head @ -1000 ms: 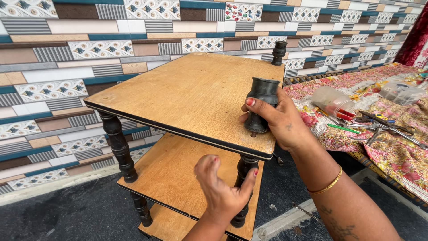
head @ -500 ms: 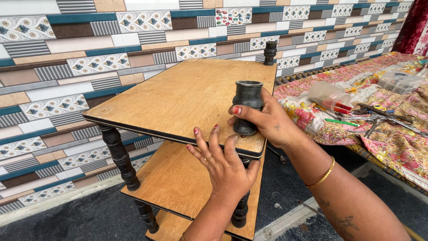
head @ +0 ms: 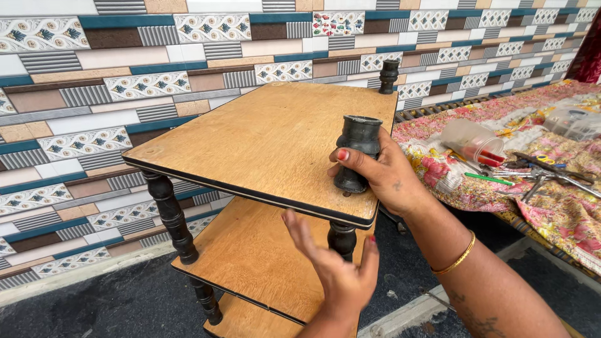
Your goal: The person assembles a small wooden table by inserting and screwing black turned legs into pre-drilled holes on the tabletop. They handle each leg individually, aligning and tightening them by hand.
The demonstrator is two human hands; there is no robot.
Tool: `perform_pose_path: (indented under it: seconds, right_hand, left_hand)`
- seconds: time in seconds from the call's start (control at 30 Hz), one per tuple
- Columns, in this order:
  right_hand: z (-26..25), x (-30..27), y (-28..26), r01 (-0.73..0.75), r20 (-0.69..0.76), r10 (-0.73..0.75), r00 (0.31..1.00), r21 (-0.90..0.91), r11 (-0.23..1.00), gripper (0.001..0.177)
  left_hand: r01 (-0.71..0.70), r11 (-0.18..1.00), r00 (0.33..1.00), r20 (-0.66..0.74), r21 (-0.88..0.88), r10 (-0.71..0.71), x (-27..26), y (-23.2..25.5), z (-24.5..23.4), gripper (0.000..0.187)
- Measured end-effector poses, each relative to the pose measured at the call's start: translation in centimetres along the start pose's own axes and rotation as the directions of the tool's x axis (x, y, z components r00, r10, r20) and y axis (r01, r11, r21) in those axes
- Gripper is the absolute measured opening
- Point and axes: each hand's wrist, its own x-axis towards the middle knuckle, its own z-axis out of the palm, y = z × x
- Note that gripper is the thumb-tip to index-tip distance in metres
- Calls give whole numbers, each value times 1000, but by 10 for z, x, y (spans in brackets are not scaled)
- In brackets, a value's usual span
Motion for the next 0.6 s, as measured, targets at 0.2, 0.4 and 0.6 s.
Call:
perform_pose_path:
  seconds: [0.2,0.4,0.6]
  right_hand:
    - [-2,-2,5,16,0,-16,1000,-50,999,50]
    - [-3,1,1,7,11,-7,1000,-19,1000,54]
    - [-9,3,-3,-8,107,3,994,49,999,59]
  left_hand:
    - [476,731,878,223,-489,-423,-2,16,8,73]
    - [417,832,909,176,-366,-378,22,19,16,56]
    - [367,912,927,159,-182,-341,24,21,15,51]
